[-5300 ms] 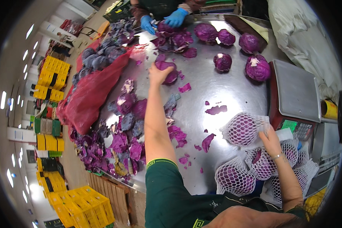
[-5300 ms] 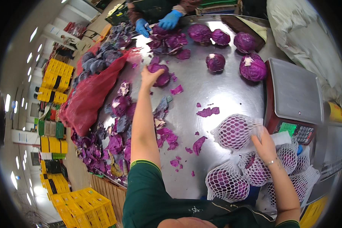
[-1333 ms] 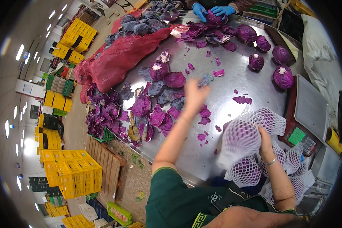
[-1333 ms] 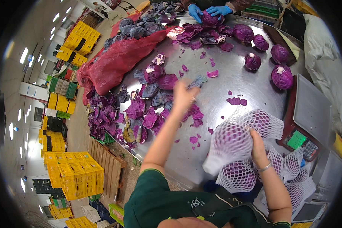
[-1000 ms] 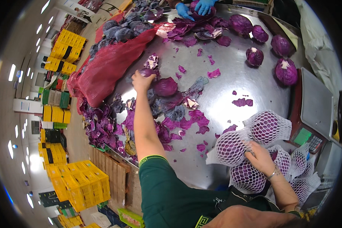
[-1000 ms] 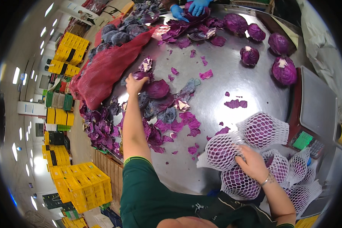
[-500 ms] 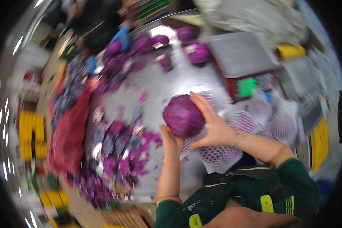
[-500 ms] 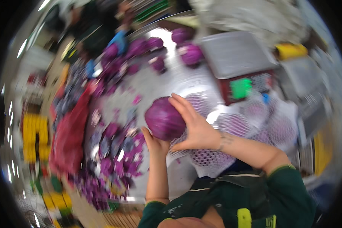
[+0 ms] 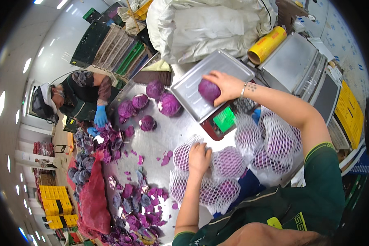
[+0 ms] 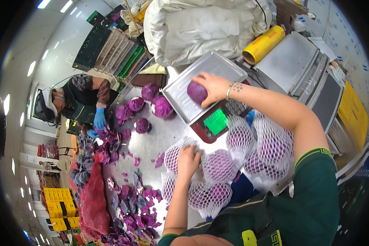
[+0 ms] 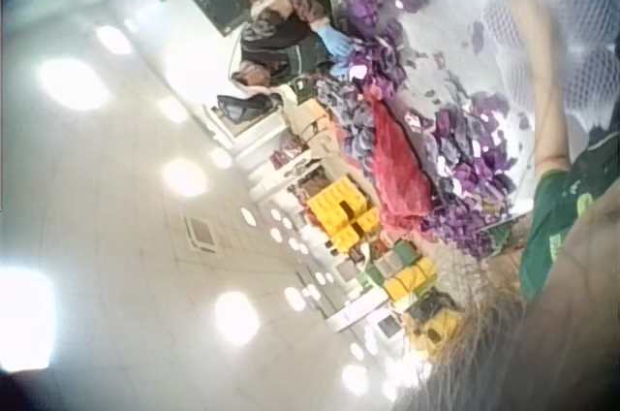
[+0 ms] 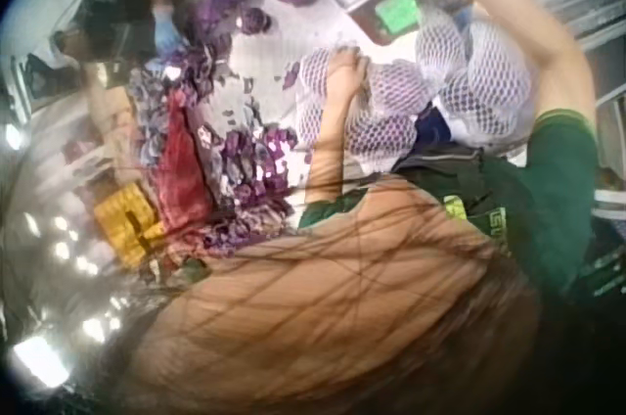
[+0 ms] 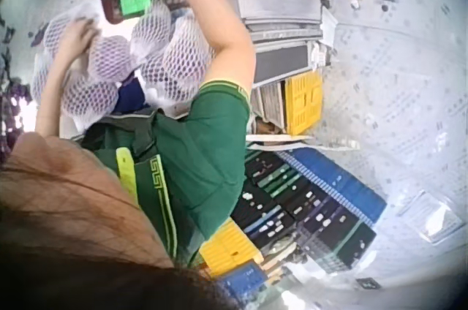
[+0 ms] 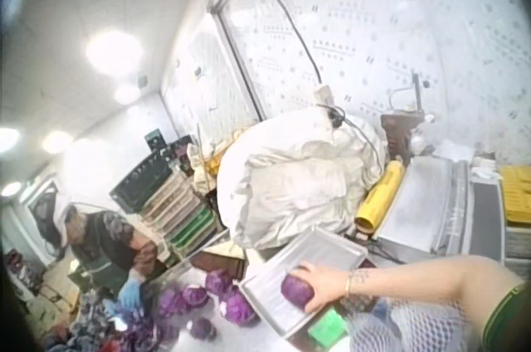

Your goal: The person picks up red cabbages by hand, places them on a digital scale to weigh them, and سپس inserts them into white mesh nets on a metal table.

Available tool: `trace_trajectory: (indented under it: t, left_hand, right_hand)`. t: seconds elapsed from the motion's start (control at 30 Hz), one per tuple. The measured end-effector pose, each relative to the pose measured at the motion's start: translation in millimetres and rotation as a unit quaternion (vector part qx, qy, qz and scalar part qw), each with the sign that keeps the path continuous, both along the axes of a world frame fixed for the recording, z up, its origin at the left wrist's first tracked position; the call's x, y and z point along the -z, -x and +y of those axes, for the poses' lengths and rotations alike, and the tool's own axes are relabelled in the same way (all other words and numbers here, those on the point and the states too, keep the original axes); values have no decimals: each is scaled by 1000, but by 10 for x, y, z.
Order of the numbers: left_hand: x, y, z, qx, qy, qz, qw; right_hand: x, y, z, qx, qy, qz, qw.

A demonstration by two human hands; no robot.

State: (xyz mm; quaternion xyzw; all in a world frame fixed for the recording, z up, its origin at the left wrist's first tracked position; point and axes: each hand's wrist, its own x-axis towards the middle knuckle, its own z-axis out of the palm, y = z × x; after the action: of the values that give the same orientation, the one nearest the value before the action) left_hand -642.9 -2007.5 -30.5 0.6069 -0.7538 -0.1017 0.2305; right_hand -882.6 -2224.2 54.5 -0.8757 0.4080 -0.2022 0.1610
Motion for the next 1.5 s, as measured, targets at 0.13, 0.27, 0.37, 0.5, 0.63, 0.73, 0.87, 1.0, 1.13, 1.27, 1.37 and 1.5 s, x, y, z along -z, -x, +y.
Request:
trace_trajectory:
  t: [0.13,0.27,0.37,0.5,0.63,0.73,0.87,1.0,1.13,1.27,1.37,1.5]
  left_hand:
    - [-281,-50,-43,-25,-9,45,999]
    - [-206,-249,-91,-122,42,61,990]
    - [-116,-329,-139,-137,53,38,988]
    - [-76,-410,-164,-218,32,46,974]
    - [-72,-327,-197,-237,25,43,970]
    - [-86,-164,-293,-209,30,28,977]
    - [-74,-395,-70,-225,38,25,973]
    - [-619,-117,-59,-219,58,76,971]
    - [-1416,636,-119,0,229,-39,973]
    - [-1676,292,343,-71,145,80,984]
    - [-1400,126,886,-134,44,302,943]
    - [-1039,141,1425,-201,4,395,896]
  right_hand:
    - [-246,180,-587,-7,-125,-114,986]
    - [194,473,-1877,214,125,0,969]
    - [610,823,-2759,380,46,-17,924]
    - [729,880,-3358,316,-250,-580,708]
    - [690,874,-3769,366,-260,-733,512]
    - [821,1163,-3932,378,-238,-674,588]
    - [607,731,-3193,360,-81,-169,914]
    - [-123,1046,-1851,189,-93,-219,953]
    - [-950,625,42,-82,-205,-145,964]
    - [-1408,-204,1433,-220,-508,-169,815]
    - [-987,-418,1859,-168,-528,-357,752]
    - [-263,-592,2638,-148,-527,-325,771]
